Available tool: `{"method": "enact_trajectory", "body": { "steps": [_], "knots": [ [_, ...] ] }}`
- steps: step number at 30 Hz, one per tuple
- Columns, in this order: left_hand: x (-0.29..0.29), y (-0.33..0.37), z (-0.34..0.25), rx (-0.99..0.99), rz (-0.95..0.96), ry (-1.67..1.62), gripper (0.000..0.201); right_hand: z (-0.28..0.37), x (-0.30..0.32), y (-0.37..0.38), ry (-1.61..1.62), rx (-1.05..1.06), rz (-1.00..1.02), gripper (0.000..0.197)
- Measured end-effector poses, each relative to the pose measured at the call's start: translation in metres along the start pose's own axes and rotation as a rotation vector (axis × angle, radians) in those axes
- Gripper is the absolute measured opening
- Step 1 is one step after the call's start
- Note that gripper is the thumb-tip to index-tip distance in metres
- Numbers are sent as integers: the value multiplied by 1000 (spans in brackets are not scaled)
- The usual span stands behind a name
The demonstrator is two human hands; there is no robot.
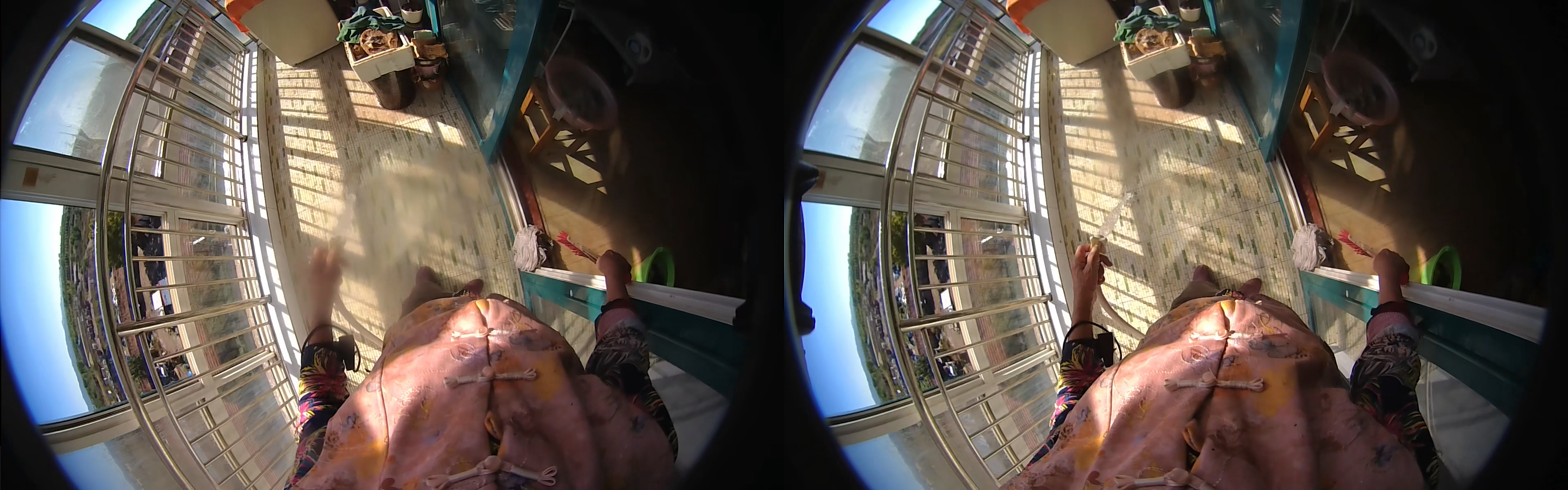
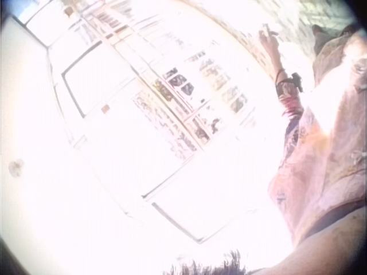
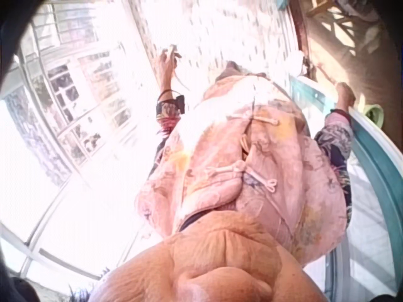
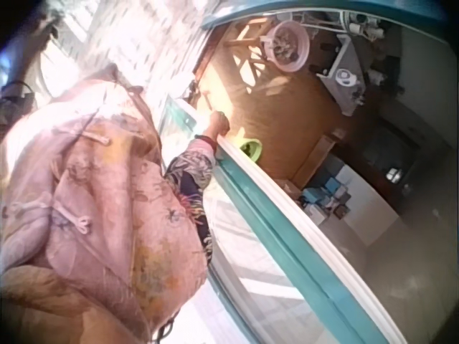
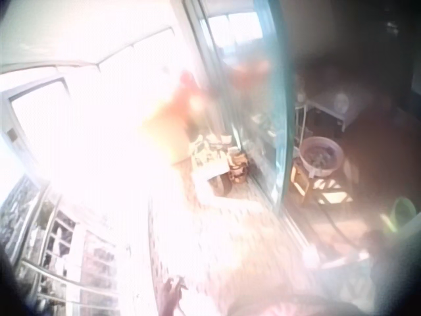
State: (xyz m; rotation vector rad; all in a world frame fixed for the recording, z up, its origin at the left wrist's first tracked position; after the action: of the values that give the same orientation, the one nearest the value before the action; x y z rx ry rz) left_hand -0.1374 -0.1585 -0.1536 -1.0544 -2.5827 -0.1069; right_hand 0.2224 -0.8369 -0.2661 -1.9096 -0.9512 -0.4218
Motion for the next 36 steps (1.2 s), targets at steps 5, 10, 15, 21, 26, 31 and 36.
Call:
{"method": "enact_trajectory", "body": {
  "steps": [5, 10, 15, 21, 26, 31, 36],
  "knots": [
    [-76, 19, -55, 32, 209, -269, 23, 4, 18, -18, 28, 8, -363, 30],
    [-124, 32, -103, -116, 346, -127, 27, 8, 33, -40, 61, 69, -498, 31],
    [-153, 44, -107, -190, 404, -66, 23, -4, 38, -59, 71, 21, -384, 34],
    [-159, 35, -91, -208, 403, -20, 21, 0, 38, -66, 72, 44, -303, 36],
    [-142, 19, -66, -304, 391, 124, 25, 5, 33, -64, 13, 43, -331, 36],
    [-137, 0, -44, -201, 464, -38, 25, 7, 23, -56, 9, 75, -358, 34],
    [-154, 14, -60, -220, 425, -30, 22, 9, 21, -51, 19, 84, -421, 34]
  ]
}}
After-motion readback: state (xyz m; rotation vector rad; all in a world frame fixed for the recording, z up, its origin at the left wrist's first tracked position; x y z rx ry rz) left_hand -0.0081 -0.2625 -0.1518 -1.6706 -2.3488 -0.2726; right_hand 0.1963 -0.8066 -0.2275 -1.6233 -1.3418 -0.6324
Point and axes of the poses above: each hand's wrist, its own y-axis towards the middle knuckle, its own x-axis out of the back of the hand, z = x × y, the point moved 6 cm from there along y, towards the middle knuckle, and after that the axes turned 11 degrees about -y, right-handed, at the moved point
